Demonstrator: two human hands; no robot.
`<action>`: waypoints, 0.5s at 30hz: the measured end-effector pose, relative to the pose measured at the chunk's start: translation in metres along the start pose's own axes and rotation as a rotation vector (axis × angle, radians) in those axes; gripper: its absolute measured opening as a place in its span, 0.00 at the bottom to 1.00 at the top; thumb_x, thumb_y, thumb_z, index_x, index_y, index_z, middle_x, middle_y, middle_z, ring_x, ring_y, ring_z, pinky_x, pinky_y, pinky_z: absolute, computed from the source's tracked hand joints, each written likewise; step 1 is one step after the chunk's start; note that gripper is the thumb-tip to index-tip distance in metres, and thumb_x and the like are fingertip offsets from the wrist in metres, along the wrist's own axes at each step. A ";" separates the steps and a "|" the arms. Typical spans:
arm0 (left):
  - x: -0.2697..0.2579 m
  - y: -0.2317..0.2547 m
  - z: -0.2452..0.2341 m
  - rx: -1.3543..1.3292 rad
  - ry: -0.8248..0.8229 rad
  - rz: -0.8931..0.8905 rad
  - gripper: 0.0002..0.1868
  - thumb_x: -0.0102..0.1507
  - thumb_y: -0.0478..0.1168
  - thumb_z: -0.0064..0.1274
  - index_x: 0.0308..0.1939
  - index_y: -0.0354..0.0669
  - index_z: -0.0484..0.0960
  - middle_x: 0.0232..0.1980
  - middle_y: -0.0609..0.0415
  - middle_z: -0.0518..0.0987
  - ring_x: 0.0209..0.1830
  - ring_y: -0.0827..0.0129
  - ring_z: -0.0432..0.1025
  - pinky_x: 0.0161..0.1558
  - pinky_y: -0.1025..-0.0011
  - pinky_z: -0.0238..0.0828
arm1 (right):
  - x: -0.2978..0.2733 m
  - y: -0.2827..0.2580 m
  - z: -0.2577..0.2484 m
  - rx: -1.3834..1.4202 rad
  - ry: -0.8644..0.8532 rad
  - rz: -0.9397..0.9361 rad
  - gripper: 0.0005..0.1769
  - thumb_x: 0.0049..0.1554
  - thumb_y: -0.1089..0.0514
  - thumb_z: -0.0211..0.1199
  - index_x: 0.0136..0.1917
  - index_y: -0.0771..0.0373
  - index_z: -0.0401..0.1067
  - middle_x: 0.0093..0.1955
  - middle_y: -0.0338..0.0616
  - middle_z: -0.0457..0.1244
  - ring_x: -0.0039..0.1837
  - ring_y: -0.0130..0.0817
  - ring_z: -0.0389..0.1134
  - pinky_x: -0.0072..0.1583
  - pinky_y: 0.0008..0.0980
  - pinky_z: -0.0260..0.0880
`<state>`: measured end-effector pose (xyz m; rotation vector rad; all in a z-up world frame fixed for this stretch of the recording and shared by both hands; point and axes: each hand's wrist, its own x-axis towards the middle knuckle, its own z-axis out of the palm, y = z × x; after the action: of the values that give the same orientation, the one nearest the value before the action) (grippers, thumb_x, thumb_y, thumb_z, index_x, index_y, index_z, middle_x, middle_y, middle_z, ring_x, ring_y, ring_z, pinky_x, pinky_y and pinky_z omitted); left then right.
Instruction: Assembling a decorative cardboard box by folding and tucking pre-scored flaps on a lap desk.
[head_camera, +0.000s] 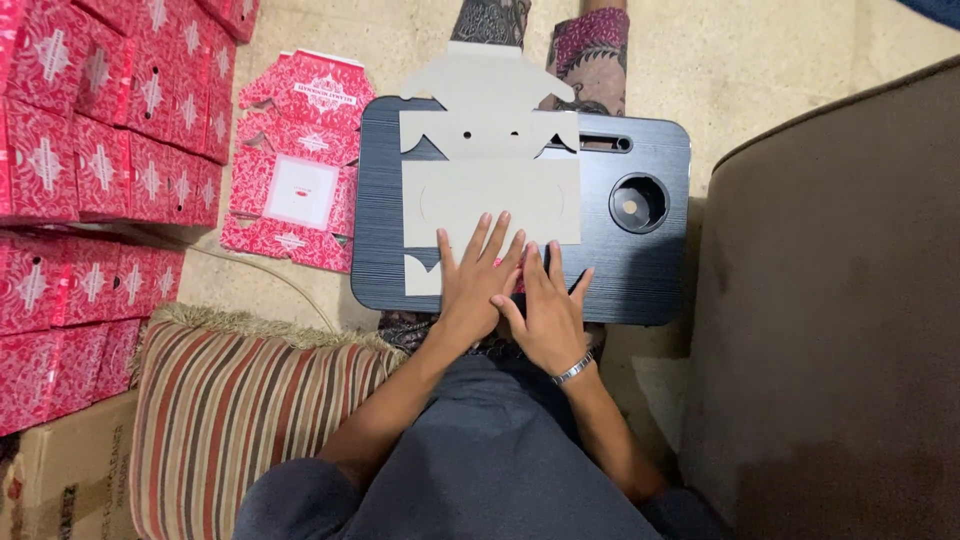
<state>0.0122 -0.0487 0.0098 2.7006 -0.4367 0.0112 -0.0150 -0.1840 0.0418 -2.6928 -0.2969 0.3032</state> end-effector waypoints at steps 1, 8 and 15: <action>-0.001 0.000 0.001 0.002 0.007 0.004 0.26 0.70 0.50 0.47 0.73 0.55 0.69 0.81 0.51 0.56 0.83 0.54 0.45 0.70 0.26 0.22 | 0.000 0.000 -0.002 -0.002 0.007 -0.002 0.48 0.64 0.32 0.49 0.80 0.72 0.47 0.79 0.59 0.52 0.84 0.57 0.38 0.71 0.80 0.20; -0.002 0.007 -0.020 -0.091 -0.099 -0.033 0.25 0.71 0.51 0.40 0.73 0.56 0.68 0.82 0.50 0.54 0.83 0.54 0.43 0.71 0.26 0.19 | -0.006 0.015 -0.024 0.138 0.124 0.234 0.51 0.62 0.37 0.57 0.83 0.66 0.39 0.81 0.60 0.48 0.83 0.62 0.38 0.70 0.83 0.19; -0.012 0.021 -0.022 -0.134 -0.199 -0.055 0.25 0.70 0.53 0.40 0.72 0.59 0.69 0.82 0.51 0.54 0.83 0.54 0.43 0.71 0.27 0.16 | -0.008 0.018 -0.036 0.338 0.158 0.279 0.58 0.61 0.41 0.60 0.84 0.65 0.25 0.80 0.67 0.47 0.83 0.65 0.36 0.70 0.81 0.21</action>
<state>-0.0040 -0.0548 0.0371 2.5899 -0.4050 -0.2940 -0.0104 -0.2156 0.0678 -2.3997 0.1667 0.1973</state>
